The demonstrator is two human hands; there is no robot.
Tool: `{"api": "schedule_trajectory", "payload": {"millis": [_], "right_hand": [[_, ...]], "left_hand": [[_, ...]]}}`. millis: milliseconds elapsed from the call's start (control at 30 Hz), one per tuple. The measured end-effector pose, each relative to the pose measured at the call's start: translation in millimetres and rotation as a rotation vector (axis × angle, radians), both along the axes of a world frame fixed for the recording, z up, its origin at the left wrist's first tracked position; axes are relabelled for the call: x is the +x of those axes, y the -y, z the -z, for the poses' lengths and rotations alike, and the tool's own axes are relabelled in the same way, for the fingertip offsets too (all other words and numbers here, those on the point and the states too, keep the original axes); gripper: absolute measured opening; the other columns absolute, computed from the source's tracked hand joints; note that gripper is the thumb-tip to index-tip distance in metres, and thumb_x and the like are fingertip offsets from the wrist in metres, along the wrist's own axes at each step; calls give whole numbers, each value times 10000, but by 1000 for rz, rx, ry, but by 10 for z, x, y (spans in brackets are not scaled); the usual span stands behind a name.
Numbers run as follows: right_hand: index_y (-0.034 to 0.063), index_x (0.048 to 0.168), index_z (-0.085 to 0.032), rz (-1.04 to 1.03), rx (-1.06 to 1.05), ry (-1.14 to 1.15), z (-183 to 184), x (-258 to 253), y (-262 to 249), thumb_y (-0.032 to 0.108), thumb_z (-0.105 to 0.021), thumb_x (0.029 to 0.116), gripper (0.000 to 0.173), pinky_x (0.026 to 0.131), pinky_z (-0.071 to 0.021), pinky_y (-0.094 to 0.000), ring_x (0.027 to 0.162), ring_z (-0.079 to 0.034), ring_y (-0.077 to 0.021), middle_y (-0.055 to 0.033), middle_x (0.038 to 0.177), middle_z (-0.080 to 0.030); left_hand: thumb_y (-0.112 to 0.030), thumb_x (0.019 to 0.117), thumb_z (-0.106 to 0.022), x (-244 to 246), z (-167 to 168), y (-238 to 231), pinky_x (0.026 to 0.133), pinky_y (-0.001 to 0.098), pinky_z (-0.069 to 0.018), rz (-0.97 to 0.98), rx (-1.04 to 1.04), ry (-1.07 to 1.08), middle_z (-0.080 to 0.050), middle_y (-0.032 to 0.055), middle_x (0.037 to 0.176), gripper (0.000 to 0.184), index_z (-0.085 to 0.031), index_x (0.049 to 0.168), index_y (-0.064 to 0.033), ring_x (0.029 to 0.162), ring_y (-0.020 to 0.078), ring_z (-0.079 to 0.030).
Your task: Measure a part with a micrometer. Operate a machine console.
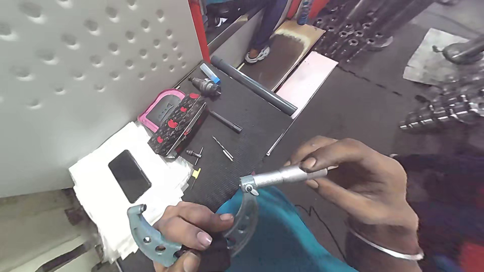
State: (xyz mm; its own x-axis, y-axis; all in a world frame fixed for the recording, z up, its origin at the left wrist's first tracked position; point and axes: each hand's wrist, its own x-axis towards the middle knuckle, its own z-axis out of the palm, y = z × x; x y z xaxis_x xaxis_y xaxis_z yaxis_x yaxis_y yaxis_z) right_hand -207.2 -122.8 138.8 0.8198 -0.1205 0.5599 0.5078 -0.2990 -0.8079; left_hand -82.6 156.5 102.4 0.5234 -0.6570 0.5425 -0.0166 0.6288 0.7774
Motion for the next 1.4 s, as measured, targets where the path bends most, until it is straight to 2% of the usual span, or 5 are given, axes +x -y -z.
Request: {"api": "schedule_trajectory", "payload": {"millis": [233,600,800,1000,1400], "right_hand": [[139,1238,-635,18,-1,-15,-6,-15,-11,209,-675,998,254,835,-603,-210,994,-695,-62,23,1111,-718],[91,1191,-694,84,-75,-34,0,-17,15,466,-591,1026,422,839,-578,-178,990,-678,-11,36,1080,-734],[149,1312,-627,73,-60,-28,-19,-32,-11,423,-665,993,422,859,-600,-205,1035,-686,-43,41,1175,-711],[115,1231,-674,111,-81,0,-23,-29,-27,340,-600,1046,301,857,-569,-154,1030,-668,3,59,1133,-723],[137,1220,-668,73,-32,1,-34,-29,-26,245,-662,1008,238,846,-586,-194,1029,-679,-62,17,1126,-715]], "left_hand": [[-263,1043,-594,-16,0,-7,974,322,-589,0,-2,-6,-738,55,1174,272,-656,1261,-111,1113,190,-712],[-265,1045,-589,-25,-19,-12,969,314,-587,-8,6,3,-740,52,1164,266,-661,1248,-109,1105,183,-713],[-268,1045,-591,-24,2,-11,968,320,-592,-15,-7,8,-738,52,1174,271,-658,1257,-114,1111,191,-712],[-274,1047,-585,-14,-9,-5,966,319,-592,-4,1,16,-739,58,1172,280,-658,1260,-106,1112,191,-713],[-270,1044,-590,-28,-15,-1,977,327,-588,-14,3,-4,-743,64,1161,280,-660,1261,-107,1107,194,-715]]}}
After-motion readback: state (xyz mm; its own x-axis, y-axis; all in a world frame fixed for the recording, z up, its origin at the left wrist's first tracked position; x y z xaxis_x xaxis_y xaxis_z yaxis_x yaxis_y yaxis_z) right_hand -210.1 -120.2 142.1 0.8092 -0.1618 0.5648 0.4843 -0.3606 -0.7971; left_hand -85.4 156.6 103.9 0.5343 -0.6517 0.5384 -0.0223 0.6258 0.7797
